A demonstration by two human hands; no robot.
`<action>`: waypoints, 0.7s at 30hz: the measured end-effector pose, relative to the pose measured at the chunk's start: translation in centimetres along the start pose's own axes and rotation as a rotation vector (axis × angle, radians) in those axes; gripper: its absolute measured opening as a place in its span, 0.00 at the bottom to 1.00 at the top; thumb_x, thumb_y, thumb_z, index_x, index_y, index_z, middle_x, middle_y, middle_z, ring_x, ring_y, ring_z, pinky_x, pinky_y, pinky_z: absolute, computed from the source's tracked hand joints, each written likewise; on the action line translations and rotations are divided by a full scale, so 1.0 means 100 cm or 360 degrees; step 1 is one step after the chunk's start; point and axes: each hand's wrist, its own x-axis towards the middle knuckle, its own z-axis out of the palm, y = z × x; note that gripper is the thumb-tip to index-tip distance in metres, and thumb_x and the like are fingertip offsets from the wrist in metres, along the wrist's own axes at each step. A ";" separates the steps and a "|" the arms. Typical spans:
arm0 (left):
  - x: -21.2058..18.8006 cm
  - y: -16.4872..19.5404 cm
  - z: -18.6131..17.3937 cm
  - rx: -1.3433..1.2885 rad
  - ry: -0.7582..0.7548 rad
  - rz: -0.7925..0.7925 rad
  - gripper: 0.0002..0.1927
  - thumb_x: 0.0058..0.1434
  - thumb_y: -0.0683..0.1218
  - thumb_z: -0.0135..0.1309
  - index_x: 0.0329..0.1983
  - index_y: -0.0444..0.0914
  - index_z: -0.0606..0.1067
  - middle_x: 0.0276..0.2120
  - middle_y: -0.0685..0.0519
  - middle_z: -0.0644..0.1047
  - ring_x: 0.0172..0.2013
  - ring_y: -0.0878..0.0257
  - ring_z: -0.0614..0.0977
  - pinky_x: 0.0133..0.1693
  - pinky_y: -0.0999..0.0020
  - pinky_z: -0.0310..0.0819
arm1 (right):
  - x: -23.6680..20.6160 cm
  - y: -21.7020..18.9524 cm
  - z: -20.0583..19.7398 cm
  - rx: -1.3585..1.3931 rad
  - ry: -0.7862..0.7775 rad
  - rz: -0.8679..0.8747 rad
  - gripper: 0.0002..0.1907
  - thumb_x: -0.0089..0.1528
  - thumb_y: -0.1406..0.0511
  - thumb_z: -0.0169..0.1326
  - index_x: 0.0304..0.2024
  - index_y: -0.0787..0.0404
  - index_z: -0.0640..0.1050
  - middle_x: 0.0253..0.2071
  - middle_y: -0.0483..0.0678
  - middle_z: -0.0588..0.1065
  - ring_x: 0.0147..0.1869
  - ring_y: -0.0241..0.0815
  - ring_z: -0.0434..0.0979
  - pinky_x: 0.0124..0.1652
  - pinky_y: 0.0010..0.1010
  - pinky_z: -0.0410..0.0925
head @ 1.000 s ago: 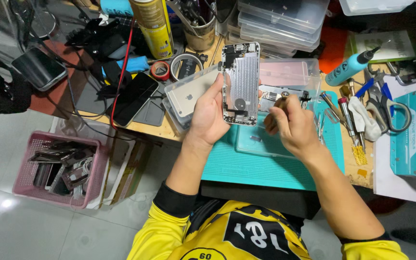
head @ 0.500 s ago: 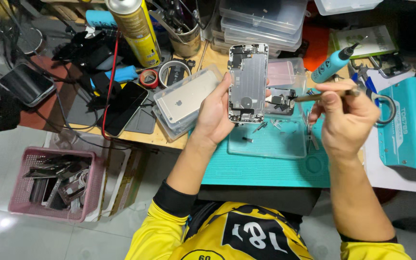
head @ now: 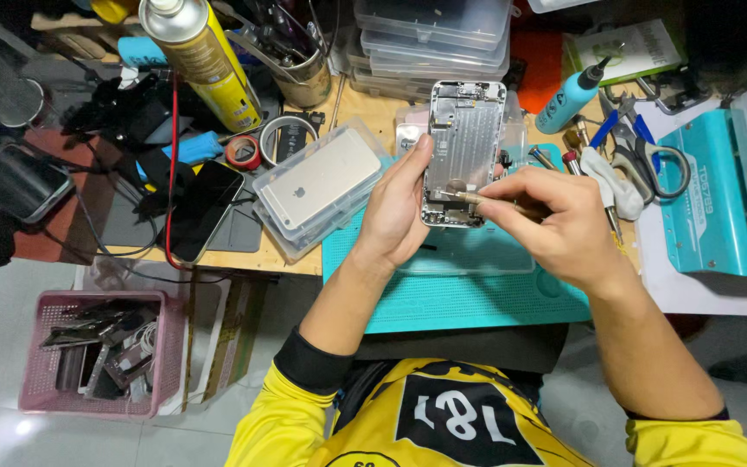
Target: The person disassembles a smartphone at a repair bench, holding the opened phone frame in one hand while using a brush and small tools with the other hand to clean and remove internal components. They spray the phone with an aerosol can, pick out small parts with tweezers, and continue brushing the interior frame.
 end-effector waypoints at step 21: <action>-0.002 -0.006 -0.003 -0.0103 0.0085 -0.0018 0.23 0.81 0.50 0.34 0.65 0.29 0.68 0.56 0.40 0.78 0.55 0.52 0.81 0.60 0.55 0.74 | 0.003 -0.007 0.008 -0.0473 0.0034 -0.0421 0.09 0.57 0.69 0.68 0.39 0.64 0.83 0.31 0.48 0.76 0.27 0.38 0.73 0.28 0.28 0.64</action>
